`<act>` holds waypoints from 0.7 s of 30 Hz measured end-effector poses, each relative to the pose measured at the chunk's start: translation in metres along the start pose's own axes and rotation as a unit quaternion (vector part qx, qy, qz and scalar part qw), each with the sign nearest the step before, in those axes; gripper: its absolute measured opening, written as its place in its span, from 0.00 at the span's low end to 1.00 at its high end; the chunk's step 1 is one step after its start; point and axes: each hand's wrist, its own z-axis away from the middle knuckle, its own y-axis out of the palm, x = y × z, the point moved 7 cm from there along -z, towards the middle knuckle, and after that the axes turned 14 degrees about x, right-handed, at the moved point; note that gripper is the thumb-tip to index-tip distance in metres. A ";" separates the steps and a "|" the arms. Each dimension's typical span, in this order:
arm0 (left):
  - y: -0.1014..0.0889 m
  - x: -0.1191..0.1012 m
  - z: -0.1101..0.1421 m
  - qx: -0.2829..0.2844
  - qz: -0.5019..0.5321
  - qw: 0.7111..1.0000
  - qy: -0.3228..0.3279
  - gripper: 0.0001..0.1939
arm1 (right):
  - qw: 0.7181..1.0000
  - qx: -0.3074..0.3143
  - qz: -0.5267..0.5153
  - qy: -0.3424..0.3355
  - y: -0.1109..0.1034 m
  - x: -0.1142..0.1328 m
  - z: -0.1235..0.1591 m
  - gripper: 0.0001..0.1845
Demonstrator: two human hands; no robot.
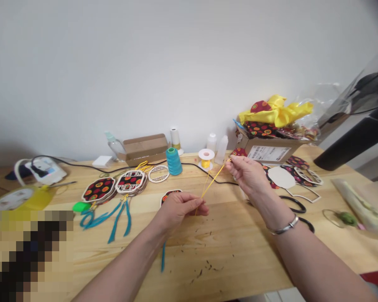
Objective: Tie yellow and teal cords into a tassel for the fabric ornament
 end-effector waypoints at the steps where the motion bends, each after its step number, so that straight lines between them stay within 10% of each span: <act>1: 0.000 0.000 0.001 -0.003 -0.005 1.000 -0.003 0.10 | 1.000 -0.002 -0.003 -0.002 0.001 0.000 0.001 0.09; 9: -0.001 -0.016 0.007 -0.052 -0.120 0.991 0.017 0.09 | 0.993 -0.009 0.113 -0.014 -0.009 0.000 -0.002 0.08; 13: 0.002 -0.031 0.013 -0.095 -0.261 0.959 0.058 0.13 | 0.905 -0.009 0.398 -0.151 0.008 0.021 0.011 0.10; 18: 0.008 -0.036 0.016 -0.095 -0.344 0.931 0.082 0.12 | 0.805 0.314 0.465 -0.189 0.079 0.000 0.046 0.15; 21: 0.008 -0.039 0.018 -0.104 -0.382 0.914 0.092 0.12 | 0.760 0.404 0.487 -0.146 0.094 -0.015 0.059 0.14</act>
